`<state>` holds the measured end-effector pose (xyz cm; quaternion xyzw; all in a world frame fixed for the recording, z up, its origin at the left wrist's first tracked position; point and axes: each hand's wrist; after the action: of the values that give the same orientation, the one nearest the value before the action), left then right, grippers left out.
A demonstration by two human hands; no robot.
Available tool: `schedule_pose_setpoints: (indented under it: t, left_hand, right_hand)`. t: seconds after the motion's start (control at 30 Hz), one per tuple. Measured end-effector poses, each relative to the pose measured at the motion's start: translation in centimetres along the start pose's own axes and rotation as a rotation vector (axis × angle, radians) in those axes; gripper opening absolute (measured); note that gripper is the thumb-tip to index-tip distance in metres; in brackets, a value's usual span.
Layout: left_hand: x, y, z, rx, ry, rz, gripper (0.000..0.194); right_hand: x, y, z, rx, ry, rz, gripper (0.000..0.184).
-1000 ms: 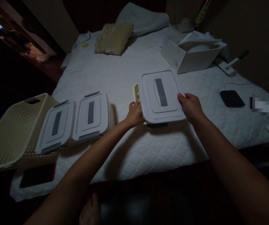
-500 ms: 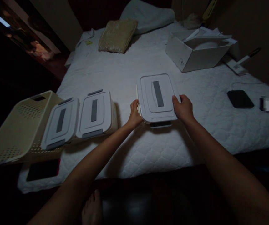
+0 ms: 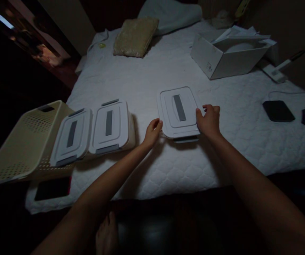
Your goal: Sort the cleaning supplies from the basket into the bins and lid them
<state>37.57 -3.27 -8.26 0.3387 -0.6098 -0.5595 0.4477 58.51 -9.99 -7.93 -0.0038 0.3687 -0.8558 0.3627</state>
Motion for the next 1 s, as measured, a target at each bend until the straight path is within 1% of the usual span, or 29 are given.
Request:
schedule_pose_setpoints:
  t: [0.07,0.13,0.2,0.23,0.37,0.53,0.7,0.8,0.9,1.0]
  left_hand:
    - [-0.1,0.9,-0.1,0.052,-0.023,0.108,0.012]
    - [-0.1,1.7,-0.3,0.125,-0.042,0.213,0.012]
    - [0.0,2.4,-0.3,0.183,-0.041,0.285,0.014]
    - [0.1,2.7,-0.4,0.199,-0.038,0.303,0.015]
    - [0.7,3.0,0.1,0.208,-0.027,0.316,0.016]
    - [1.9,3.0,1.3,0.178,-0.023,0.292,0.014]
    - [4.5,3.1,3.2,0.175,-0.046,0.313,0.014]
    - [5.8,2.8,4.2,0.16,-0.101,0.342,0.015]
    - [5.9,2.6,4.7,0.154,-0.134,0.348,0.016]
    - [5.1,2.6,4.9,0.138,-0.134,0.343,0.019]
  right_hand:
    - [-0.2,-0.3,0.1,0.018,-0.051,-0.062,0.033]
    - [-0.3,-0.8,0.3,0.036,-0.132,-0.119,0.032]
    - [-0.2,-1.3,0.7,0.041,-0.187,-0.146,0.033]
    - [-0.1,-1.6,0.8,0.042,-0.193,-0.152,0.033]
    - [0.7,-2.2,1.2,0.012,-0.165,-0.164,0.033]
    - [2.3,-2.4,1.6,-0.059,-0.168,-0.163,0.033]
    - [5.3,-2.0,2.4,-0.09,-0.199,-0.169,0.034]
    - [7.1,-1.6,2.9,-0.129,-0.223,-0.212,0.034]
    - [7.7,-1.6,3.1,-0.141,-0.274,-0.263,0.033]
    - [7.0,-1.9,3.1,-0.172,-0.309,-0.309,0.033]
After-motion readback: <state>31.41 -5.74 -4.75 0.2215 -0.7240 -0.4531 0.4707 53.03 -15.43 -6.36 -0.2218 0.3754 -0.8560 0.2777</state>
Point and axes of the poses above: each hand's wrist, its own x-axis away from the middle knuckle, its own z-axis out of the back of the hand, y = z × x, and after that the axes turned 1 degree about z, right-handed
